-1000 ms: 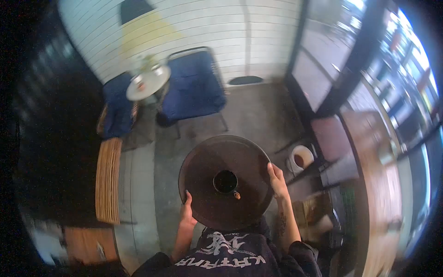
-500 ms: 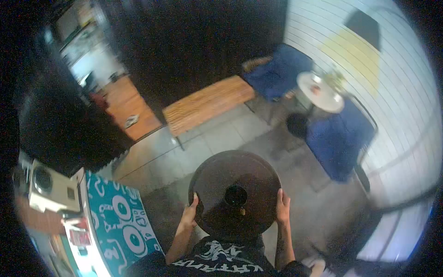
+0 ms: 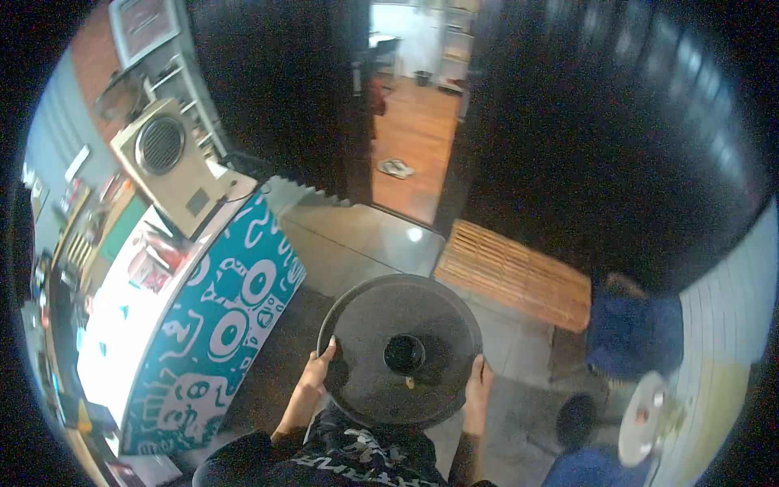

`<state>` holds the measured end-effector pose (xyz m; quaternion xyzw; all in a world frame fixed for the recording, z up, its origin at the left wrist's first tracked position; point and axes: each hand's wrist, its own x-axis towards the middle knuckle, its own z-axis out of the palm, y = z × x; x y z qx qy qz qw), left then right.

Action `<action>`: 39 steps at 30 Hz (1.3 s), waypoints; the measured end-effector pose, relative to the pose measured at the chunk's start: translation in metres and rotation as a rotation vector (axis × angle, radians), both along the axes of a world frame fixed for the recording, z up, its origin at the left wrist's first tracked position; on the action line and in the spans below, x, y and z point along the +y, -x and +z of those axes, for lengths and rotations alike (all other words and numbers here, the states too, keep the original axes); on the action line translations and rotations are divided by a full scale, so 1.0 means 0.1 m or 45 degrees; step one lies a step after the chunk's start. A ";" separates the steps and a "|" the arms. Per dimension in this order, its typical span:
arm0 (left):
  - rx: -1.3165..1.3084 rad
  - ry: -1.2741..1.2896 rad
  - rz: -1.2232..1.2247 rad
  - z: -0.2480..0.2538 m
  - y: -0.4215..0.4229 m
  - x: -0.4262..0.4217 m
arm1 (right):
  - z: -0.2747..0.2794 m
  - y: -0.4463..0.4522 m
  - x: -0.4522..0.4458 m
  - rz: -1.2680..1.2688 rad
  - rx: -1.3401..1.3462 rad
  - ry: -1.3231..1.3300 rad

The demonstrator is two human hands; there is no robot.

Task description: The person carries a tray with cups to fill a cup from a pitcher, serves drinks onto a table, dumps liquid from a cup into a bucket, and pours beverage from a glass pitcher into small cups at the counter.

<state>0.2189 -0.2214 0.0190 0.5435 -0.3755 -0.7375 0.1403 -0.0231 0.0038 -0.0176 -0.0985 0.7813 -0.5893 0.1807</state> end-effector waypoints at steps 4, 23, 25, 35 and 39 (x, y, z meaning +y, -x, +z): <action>-0.062 0.067 0.256 0.09 0.01 -0.80 | 0.06 0.28 -1.18 0.078 0.039 0.135; -0.102 0.281 0.451 0.39 0.98 -4.37 | 0.50 1.53 -5.30 0.416 0.008 0.155; -0.107 0.280 0.570 0.42 1.17 -4.69 | 0.62 1.66 -5.72 0.482 0.084 0.096; 0.089 0.568 0.826 0.00 1.98 -6.36 | 0.48 2.82 -8.06 0.629 0.090 -0.087; -0.073 0.296 1.058 -0.02 2.28 -6.95 | 0.65 3.01 -9.01 0.805 0.097 0.179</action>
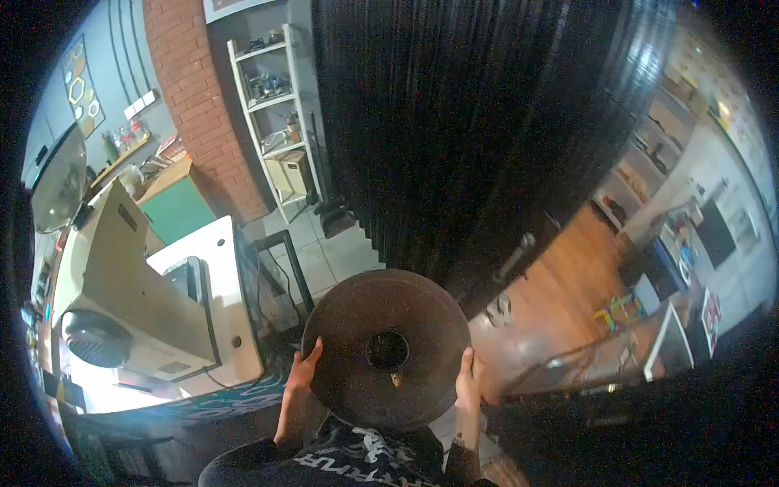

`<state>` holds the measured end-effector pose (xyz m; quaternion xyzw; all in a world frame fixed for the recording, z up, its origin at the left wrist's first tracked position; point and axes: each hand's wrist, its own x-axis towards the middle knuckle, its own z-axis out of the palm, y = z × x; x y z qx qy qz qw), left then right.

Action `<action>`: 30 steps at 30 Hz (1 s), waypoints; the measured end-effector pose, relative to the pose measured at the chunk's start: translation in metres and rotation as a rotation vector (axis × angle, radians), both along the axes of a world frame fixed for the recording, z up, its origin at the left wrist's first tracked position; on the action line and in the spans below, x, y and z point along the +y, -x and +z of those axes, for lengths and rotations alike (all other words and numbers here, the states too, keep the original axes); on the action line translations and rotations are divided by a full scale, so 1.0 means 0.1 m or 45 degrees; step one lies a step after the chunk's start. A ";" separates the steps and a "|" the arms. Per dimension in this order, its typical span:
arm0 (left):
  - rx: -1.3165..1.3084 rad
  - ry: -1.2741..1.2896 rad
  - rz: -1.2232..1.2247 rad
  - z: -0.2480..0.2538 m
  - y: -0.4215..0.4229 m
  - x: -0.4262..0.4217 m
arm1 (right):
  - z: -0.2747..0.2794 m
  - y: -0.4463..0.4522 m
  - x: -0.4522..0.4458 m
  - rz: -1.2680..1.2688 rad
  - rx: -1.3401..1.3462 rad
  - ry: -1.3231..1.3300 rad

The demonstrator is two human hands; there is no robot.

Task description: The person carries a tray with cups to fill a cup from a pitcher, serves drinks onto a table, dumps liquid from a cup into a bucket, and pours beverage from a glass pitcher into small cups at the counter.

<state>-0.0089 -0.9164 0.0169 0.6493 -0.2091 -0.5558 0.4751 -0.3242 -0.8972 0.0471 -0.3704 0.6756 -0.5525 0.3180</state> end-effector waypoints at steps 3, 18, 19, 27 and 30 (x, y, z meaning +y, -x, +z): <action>0.017 0.097 -0.002 -0.18 0.00 -0.36 | 0.00 0.12 -0.63 0.139 -0.022 -0.143; -0.284 0.289 0.223 -0.46 -0.52 -2.83 | -0.36 -0.37 -3.80 0.506 0.004 -0.149; -0.284 0.293 0.227 -0.32 -0.54 -3.03 | -0.35 -0.46 -3.99 0.501 -0.069 -0.111; -0.155 0.184 0.399 -0.09 -1.09 -4.08 | -0.36 -1.15 -5.39 0.572 -0.257 -0.312; -0.259 0.005 0.460 0.05 -1.25 -4.35 | -0.49 -1.51 -5.79 0.396 -0.142 -0.427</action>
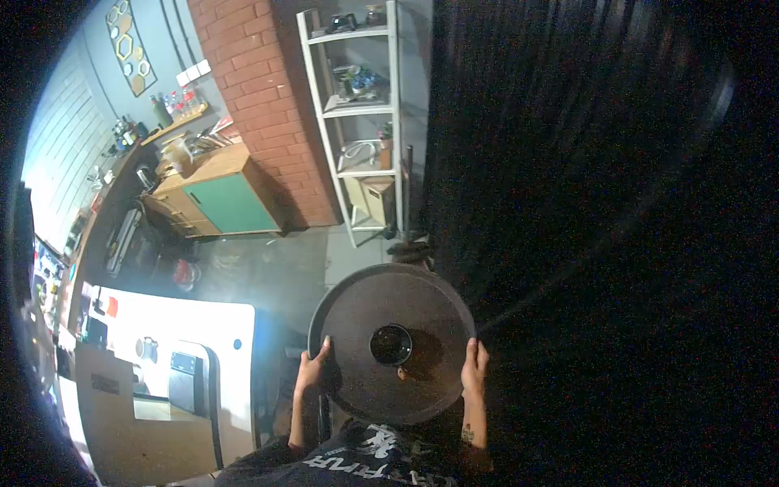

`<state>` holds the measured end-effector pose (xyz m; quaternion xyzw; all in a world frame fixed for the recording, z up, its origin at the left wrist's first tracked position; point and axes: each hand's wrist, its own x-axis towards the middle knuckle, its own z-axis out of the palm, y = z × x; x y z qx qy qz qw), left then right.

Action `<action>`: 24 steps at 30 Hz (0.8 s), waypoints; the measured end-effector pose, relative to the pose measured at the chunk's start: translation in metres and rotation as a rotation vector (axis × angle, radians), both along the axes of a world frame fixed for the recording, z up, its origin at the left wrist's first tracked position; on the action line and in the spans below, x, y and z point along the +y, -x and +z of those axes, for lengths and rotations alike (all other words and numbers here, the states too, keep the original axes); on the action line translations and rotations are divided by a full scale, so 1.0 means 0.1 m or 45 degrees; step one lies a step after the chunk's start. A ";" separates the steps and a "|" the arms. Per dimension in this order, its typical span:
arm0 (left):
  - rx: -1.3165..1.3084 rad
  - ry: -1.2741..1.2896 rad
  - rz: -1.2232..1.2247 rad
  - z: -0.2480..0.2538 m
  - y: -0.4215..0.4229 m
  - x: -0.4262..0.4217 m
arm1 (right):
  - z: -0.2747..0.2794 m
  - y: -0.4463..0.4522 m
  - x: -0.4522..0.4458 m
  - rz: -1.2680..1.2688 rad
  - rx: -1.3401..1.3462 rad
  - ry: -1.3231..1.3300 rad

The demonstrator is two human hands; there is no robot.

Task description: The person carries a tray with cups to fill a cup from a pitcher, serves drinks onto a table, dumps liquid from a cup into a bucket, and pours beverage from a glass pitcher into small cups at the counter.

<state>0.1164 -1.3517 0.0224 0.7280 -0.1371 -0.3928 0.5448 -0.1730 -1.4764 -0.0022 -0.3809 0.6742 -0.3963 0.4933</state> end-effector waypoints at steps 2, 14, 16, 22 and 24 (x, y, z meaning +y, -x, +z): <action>0.078 0.107 0.044 -0.14 -0.17 -0.22 | -0.02 -0.21 -0.36 0.077 -0.039 0.030; 0.222 0.016 0.347 0.07 -1.38 -1.91 | 0.20 -1.88 -2.61 0.416 -0.028 0.037; 0.203 0.028 0.482 0.21 -1.55 -2.12 | 0.23 -2.21 -2.94 0.509 -0.005 0.034; 0.281 0.093 0.799 0.13 -2.11 -2.12 | 0.00 -3.34 -3.63 0.964 0.055 0.061; 0.261 0.014 0.834 0.02 -2.28 -2.04 | -0.14 -3.73 -3.74 1.102 0.067 0.049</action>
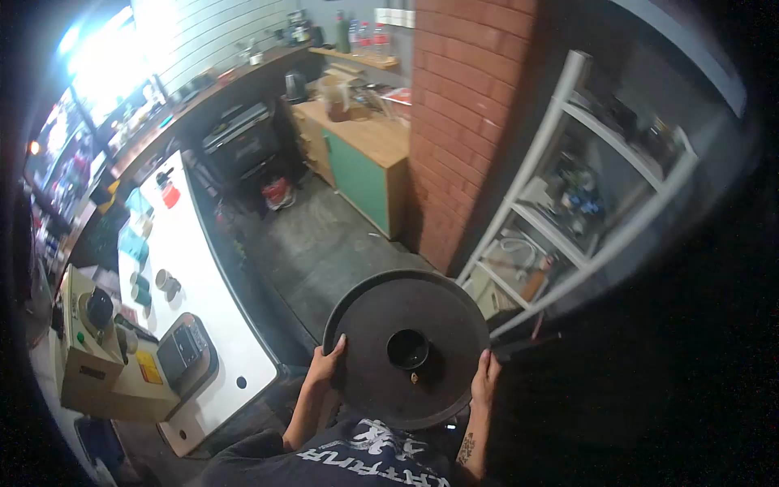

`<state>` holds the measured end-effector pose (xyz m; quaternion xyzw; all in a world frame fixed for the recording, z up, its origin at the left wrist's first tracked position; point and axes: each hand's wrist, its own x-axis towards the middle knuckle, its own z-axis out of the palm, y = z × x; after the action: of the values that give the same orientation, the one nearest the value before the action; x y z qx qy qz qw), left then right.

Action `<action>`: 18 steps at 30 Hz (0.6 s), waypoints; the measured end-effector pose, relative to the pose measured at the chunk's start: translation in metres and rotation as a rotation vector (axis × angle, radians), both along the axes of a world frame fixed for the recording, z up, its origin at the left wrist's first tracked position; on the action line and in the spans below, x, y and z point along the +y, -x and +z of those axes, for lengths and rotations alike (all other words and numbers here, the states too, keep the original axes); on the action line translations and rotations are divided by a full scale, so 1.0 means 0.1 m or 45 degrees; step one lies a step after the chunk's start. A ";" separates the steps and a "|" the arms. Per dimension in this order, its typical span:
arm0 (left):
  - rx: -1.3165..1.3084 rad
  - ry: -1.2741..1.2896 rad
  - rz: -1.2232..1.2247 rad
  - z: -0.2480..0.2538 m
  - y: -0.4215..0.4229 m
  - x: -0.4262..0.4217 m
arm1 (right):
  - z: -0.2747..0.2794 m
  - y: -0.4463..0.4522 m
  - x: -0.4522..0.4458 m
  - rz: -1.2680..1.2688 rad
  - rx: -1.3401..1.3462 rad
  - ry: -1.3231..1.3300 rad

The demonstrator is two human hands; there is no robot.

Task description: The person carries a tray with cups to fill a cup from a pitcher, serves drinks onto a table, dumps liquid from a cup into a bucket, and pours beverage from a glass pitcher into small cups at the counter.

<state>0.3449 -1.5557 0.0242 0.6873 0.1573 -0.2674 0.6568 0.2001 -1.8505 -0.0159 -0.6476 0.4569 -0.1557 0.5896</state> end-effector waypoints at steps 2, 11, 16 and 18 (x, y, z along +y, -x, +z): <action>-0.002 0.063 0.134 -0.04 -0.18 0.02 | -0.09 -0.44 -0.10 0.119 -0.047 0.025; -0.010 0.130 0.376 -0.25 -1.79 -0.03 | 0.08 -2.47 -0.24 0.407 -0.249 0.048; 0.056 0.254 0.248 0.03 -2.97 -0.01 | 0.24 -3.58 -0.19 0.312 -0.361 0.046; 0.002 0.192 0.337 0.12 -3.37 -0.08 | 0.26 -4.04 -0.19 0.303 -0.393 0.039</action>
<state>0.6814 -1.5636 0.0358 0.6091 0.2264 -0.1900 0.7359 0.6036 -1.8699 0.0105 -0.6745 0.2790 -0.1892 0.6569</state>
